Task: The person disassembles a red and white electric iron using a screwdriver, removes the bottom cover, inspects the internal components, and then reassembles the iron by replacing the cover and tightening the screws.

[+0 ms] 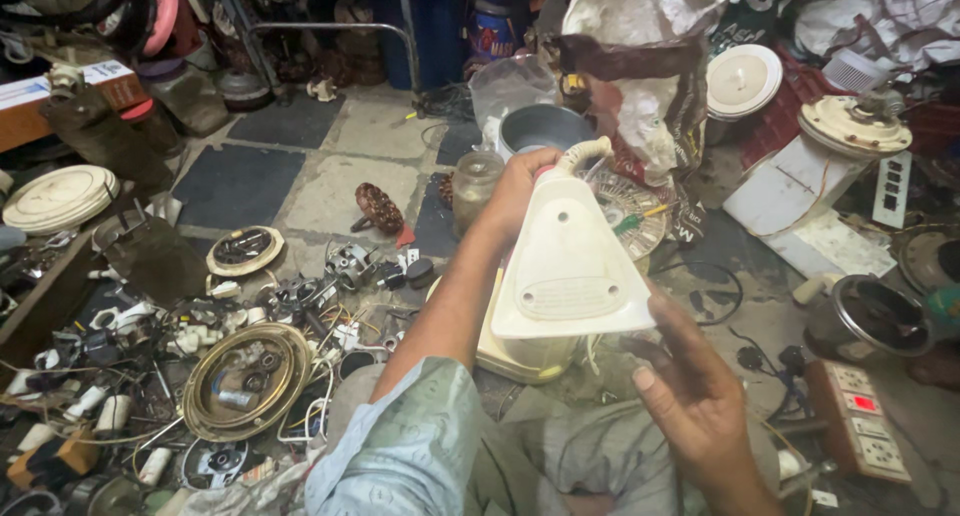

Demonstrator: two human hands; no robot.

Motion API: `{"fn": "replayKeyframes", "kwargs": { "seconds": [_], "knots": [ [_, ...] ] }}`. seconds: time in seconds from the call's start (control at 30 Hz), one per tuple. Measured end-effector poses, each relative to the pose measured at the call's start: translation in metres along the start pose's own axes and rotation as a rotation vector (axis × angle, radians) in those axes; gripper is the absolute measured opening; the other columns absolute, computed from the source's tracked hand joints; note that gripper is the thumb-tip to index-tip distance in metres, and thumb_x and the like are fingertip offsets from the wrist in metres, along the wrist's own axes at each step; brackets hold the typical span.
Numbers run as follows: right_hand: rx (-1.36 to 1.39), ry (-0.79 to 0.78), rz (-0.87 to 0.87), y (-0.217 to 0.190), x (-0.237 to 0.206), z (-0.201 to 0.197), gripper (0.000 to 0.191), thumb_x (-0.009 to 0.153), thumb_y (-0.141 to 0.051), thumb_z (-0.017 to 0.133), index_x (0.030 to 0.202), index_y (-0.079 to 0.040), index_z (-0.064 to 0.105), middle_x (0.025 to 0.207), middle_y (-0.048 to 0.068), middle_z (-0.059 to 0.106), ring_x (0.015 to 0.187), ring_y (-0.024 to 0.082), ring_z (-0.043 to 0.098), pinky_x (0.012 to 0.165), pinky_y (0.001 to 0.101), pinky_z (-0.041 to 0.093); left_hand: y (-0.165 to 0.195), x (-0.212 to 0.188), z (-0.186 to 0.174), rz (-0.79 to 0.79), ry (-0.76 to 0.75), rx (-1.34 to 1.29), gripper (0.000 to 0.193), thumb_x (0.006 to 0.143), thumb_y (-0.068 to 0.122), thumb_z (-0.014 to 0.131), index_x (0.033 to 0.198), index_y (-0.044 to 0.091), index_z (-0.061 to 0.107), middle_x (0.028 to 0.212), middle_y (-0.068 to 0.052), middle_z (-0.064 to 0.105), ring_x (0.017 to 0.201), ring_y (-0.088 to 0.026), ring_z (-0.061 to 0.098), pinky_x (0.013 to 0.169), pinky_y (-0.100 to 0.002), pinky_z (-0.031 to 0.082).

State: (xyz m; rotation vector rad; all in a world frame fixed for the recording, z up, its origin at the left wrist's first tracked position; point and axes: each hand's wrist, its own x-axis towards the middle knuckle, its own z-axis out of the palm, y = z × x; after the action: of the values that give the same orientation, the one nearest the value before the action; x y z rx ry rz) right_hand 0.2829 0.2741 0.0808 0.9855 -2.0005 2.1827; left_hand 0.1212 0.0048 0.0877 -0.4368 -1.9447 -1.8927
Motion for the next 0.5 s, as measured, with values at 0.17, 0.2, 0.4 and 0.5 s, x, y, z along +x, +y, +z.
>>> {"fn": "replayKeyframes", "kwargs": {
  "seconds": [0.17,0.2,0.4,0.5],
  "knots": [
    [-0.029,0.083,0.003,0.0009,0.0003,0.0045,0.063,0.093,0.006,0.059,0.154,0.001,0.043,0.16,0.016,0.044,0.145,0.027,0.045,0.112,0.0464,0.047,-0.0035,-0.0001,0.0001,-0.007,0.013,-0.011,0.011,0.08,0.006,0.08,0.085,0.006,0.07,0.079,0.007,0.064,0.075,-0.002,0.056,0.066,-0.023,0.049],
    [-0.028,0.081,-0.006,0.0008,-0.0005,0.0053,0.063,0.093,0.006,0.059,0.154,0.001,0.042,0.16,0.016,0.045,0.146,0.027,0.045,0.112,0.0461,0.048,-0.004,-0.0009,0.0006,0.007,0.009,-0.013,0.012,0.08,0.005,0.08,0.084,0.006,0.069,0.078,0.007,0.063,0.075,-0.002,0.055,0.065,-0.024,0.048],
    [-0.01,0.085,-0.036,-0.0002,0.0007,0.0075,0.062,0.094,0.007,0.058,0.154,0.002,0.042,0.16,0.016,0.045,0.148,0.027,0.044,0.113,0.0455,0.047,-0.0066,0.0006,0.0001,0.051,0.002,0.009,0.016,0.08,0.004,0.08,0.078,0.007,0.064,0.074,0.009,0.06,0.072,-0.001,0.051,0.062,-0.023,0.045],
    [-0.032,0.069,-0.053,-0.0013,0.0004,0.0107,0.064,0.094,0.007,0.059,0.155,0.001,0.041,0.16,0.017,0.044,0.147,0.026,0.045,0.115,0.0448,0.045,-0.0072,-0.0011,-0.0024,0.04,-0.019,-0.044,0.018,0.081,0.004,0.08,0.077,0.007,0.062,0.075,0.01,0.058,0.073,-0.001,0.051,0.062,-0.023,0.043]
  ]
}}
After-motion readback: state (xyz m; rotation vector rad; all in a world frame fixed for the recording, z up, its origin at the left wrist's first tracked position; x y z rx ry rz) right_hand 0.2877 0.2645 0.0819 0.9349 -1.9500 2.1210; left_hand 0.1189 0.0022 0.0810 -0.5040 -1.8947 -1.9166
